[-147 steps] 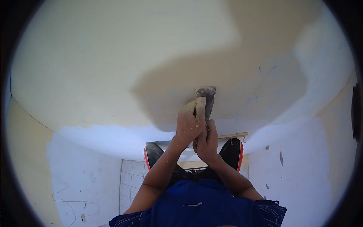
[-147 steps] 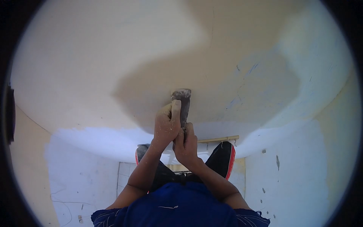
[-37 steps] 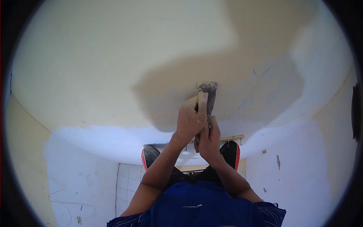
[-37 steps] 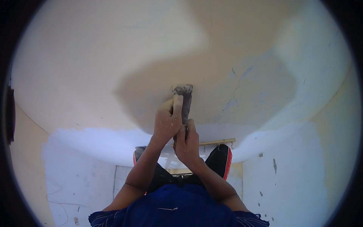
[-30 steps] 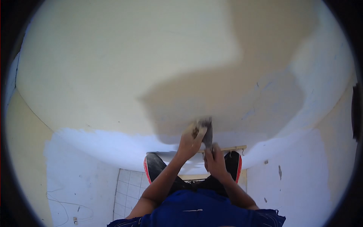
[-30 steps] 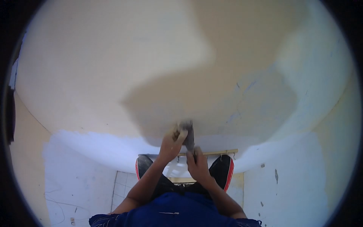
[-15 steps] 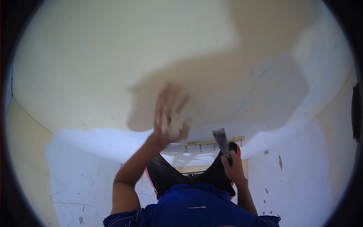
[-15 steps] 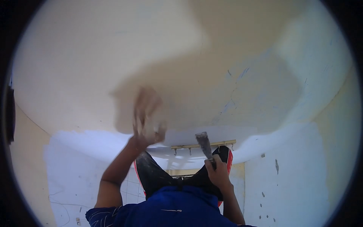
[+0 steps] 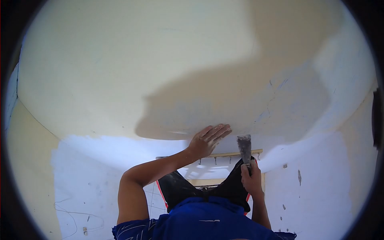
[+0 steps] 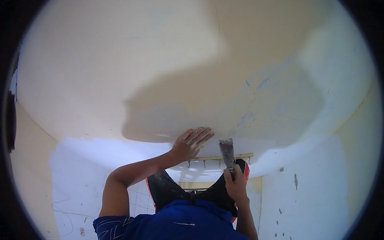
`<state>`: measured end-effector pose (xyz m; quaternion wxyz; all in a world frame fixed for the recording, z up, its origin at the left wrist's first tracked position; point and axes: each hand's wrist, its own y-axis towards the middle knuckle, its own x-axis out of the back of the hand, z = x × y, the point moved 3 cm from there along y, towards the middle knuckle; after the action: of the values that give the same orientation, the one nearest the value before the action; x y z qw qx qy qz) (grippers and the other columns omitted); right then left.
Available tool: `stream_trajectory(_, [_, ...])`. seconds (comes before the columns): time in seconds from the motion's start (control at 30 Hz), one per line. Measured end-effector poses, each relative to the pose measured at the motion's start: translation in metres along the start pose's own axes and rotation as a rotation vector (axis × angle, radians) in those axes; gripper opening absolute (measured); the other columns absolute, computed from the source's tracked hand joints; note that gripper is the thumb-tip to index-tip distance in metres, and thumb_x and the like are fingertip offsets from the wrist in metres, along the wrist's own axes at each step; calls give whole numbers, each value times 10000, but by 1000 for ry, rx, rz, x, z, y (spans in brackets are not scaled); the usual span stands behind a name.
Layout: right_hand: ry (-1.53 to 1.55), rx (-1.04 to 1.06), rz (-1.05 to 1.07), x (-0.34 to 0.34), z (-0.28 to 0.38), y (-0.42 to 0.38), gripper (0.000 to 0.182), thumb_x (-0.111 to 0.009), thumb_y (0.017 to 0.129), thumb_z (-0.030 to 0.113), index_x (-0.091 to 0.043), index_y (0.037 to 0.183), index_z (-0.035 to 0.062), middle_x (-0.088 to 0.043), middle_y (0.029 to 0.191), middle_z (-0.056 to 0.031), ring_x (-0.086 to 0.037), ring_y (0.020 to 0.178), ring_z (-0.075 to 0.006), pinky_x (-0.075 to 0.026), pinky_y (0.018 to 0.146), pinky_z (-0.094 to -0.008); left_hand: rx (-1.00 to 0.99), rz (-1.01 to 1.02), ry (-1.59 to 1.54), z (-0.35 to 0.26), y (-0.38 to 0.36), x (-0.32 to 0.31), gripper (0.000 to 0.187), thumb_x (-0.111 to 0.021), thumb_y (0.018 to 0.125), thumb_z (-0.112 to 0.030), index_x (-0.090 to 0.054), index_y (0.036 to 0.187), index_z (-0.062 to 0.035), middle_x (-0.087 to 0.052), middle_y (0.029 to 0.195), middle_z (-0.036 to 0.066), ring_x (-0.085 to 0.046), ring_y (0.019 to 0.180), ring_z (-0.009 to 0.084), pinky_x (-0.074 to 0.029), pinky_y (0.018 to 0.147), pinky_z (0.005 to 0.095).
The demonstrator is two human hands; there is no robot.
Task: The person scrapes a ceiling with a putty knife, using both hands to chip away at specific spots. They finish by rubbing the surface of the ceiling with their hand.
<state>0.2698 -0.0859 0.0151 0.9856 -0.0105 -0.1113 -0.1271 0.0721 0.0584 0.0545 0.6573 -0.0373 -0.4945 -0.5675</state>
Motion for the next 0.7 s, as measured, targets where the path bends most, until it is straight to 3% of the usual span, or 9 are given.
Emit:
stream_trajectory(0.07, [13, -25, -22, 8, -9, -1, 211, -591, 951, 169, -499, 843, 12, -489, 620, -13, -426, 551, -70, -365, 506, -294, -17, -2, 42, 8, 4, 8, 655, -534, 898, -324, -345, 1522, -259, -240, 1604, -27, -141, 1482, 169, -25, 1202, 416])
stream_trajectory(0.17, [28, 23, 10, 10, -17, 2, 178, -545, 987, 181, -447, 895, 65, -442, 604, 32, -405, 415, -28, -349, 358, -208, 73, -64, 11, 31, 15, 29, 629, -556, 897, -376, -378, 1499, -328, -263, 1595, -16, -174, 1475, 187, -52, 1194, 452])
stream_trajectory(0.27, [99, -24, 35, 6, -12, 3, 171, -534, 994, 184, -444, 909, 67, -441, 604, 31, -406, 413, -26, -348, 352, -200, 228, -261, 98, 60, 23, 56, 509, -576, 898, -493, -543, 1385, -346, -338, 1542, 102, -290, 1393, 372, -138, 1100, 639])
stream_trajectory(0.3, [112, -34, 34, 3, -9, 3, 167, -530, 995, 178, -442, 903, 69, -441, 605, 30, -407, 412, -27, -350, 352, -202, 231, -250, 105, 65, 21, 58, 509, -576, 898, -493, -543, 1385, -346, -338, 1542, 102, -290, 1393, 372, -138, 1100, 639])
stream_trajectory(0.4, [114, -51, 45, -8, 3, 4, 172, -543, 980, 160, -463, 868, 57, -458, 600, 21, -426, 453, -37, -351, 396, -227, 345, -275, 84, 74, 8, 58, 575, -572, 900, -508, -503, 1422, -275, -317, 1523, 223, -277, 1376, 476, -128, 1061, 718])
stream_trajectory(0.47, [101, -62, 53, -14, 6, 6, 181, -560, 964, 149, -484, 839, 43, -474, 594, 13, -445, 495, -46, -351, 439, -251, 426, -281, 112, 67, -11, 38, 725, -581, 895, -506, -399, 1475, -111, -240, 1480, 382, -249, 1321, 608, -132, 1007, 781])
stream_trajectory(0.5, [81, -32, 74, -18, 8, 7, 172, -553, 967, 147, -494, 849, 37, -473, 593, 14, -445, 498, -43, -346, 437, -246, 430, -278, 113, 61, -23, 28, 725, -581, 895, -506, -399, 1475, -111, -240, 1480, 382, -249, 1321, 608, -132, 1007, 781])
stream_trajectory(0.57, [56, -2, 97, -24, 15, 8, 164, -546, 971, 145, -503, 859, 32, -472, 592, 14, -444, 501, -40, -342, 435, -242, 513, -31, 59, 48, -51, 3, 837, -578, 900, -496, -289, 1477, 35, -144, 1431, 491, -173, 1292, 701, -128, 980, 807])
stream_trajectory(0.7, [282, -48, 132, -35, 32, 4, 145, -514, 982, 128, -517, 881, 23, -463, 591, 16, -429, 510, -35, -339, 443, -237, 658, 94, -65, 0, -92, -7, 700, -591, 899, -421, -423, 1407, 32, -167, 1445, 470, -195, 1307, 683, -202, 1022, 745])
